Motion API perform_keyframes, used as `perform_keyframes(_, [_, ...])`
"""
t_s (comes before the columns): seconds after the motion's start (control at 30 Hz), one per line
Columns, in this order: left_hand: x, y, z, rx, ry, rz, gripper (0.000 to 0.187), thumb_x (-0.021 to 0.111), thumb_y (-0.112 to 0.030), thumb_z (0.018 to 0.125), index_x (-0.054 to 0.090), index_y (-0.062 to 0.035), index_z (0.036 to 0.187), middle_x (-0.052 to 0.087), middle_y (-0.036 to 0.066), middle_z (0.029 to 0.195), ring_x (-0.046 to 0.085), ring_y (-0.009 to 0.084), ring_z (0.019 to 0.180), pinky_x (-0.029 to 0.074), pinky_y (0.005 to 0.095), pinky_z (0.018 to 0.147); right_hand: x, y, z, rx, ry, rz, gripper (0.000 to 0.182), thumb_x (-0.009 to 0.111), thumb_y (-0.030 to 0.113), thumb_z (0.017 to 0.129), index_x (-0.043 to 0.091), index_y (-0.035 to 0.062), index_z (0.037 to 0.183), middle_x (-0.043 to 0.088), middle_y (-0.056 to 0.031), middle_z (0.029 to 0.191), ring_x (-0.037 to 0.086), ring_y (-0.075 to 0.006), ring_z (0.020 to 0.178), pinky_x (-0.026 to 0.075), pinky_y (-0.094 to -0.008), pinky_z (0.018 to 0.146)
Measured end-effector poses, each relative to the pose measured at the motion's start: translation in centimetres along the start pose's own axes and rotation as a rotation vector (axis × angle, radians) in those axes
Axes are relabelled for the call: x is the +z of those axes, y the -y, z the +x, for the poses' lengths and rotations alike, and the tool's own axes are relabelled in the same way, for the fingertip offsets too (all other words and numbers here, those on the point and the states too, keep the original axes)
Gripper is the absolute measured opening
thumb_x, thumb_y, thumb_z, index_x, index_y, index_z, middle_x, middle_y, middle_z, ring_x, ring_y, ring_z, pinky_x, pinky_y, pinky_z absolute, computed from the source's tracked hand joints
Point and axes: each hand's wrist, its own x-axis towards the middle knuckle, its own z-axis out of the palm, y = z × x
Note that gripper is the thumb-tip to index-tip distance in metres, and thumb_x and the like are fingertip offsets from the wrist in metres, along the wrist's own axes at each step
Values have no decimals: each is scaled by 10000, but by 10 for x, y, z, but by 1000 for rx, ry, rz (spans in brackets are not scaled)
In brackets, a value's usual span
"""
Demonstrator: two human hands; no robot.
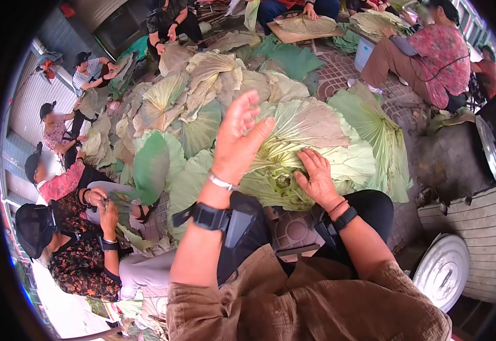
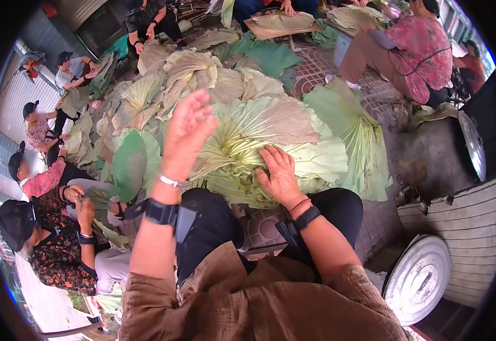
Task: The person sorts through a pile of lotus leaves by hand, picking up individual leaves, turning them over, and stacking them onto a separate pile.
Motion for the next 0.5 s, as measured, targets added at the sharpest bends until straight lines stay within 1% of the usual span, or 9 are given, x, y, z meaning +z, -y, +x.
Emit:
perform_keyframes(0.03, [3, -51, -5, 189, 87, -23, 725, 725, -167, 813, 341, -47, 1416, 458, 117, 1359, 501, 235, 1177, 427, 347, 967, 0, -1, 0, -4, 0, -6, 560, 616, 287, 814, 484, 72, 1314, 450, -149, 1382, 370, -364, 1293, 247, -475, 1079])
perform_keyframes(0.07, [6, -92, -11, 370, 119, -77, 847, 766, -258, 773, 291, -31, 1436, 449, 158, 1365, 509, 265, 1179, 445, 350, 949, 1, -1, 0, -7, 0, -10, 562, 615, 291, 813, 484, 71, 1313, 452, -149, 1380, 369, -364, 1292, 245, -475, 1079])
perform_keyframes(0.1, [12, -131, -19, 451, 56, -149, 976, 799, -389, 706, 272, -32, 1446, 434, 190, 1379, 519, 287, 1174, 463, 351, 925, 3, -2, 0, -6, -1, -12, 566, 612, 298, 813, 483, 71, 1316, 456, -149, 1377, 374, -362, 1287, 244, -474, 1079])
perform_keyframes(0.13, [11, -151, -30, 559, 71, -125, 970, 795, -390, 710, 273, -32, 1445, 436, 190, 1376, 519, 287, 1173, 464, 351, 924, 2, -2, 0, 1, 13, -22, 566, 612, 298, 813, 483, 71, 1316, 456, -149, 1377, 374, -362, 1287, 244, -474, 1079])
perform_keyframes(0.17, [1, -155, -38, 616, 87, -76, 964, 791, -390, 713, 274, -32, 1444, 437, 190, 1374, 520, 287, 1172, 464, 351, 923, 4, -1, 0, -5, -3, -17, 565, 611, 296, 813, 484, 71, 1316, 457, -150, 1376, 375, -362, 1286, 246, -474, 1077])
perform_keyframes(0.27, [-30, -170, -50, 719, 76, -22, 947, 779, -390, 723, 277, -32, 1441, 441, 190, 1366, 521, 286, 1169, 466, 351, 919, 4, 2, -2, -4, -4, -34, 562, 610, 293, 813, 485, 68, 1313, 460, -155, 1371, 379, -361, 1281, 252, -476, 1073])
perform_keyframes(0.4, [-36, -183, -67, 788, 133, -4, 924, 763, -390, 736, 280, -32, 1438, 446, 190, 1356, 523, 285, 1164, 468, 351, 914, -1, -4, -1, -18, -16, -38, 557, 603, 295, 818, 483, 67, 1312, 468, -159, 1358, 385, -362, 1276, 257, -470, 1072])
perform_keyframes(0.5, [-32, -184, -73, 792, 143, 29, 907, 751, -390, 745, 283, -32, 1435, 449, 191, 1349, 525, 285, 1161, 470, 350, 910, 3, -1, 0, -21, -24, -27, 564, 609, 301, 814, 485, 68, 1313, 473, -156, 1356, 389, -365, 1274, 260, -472, 1071])
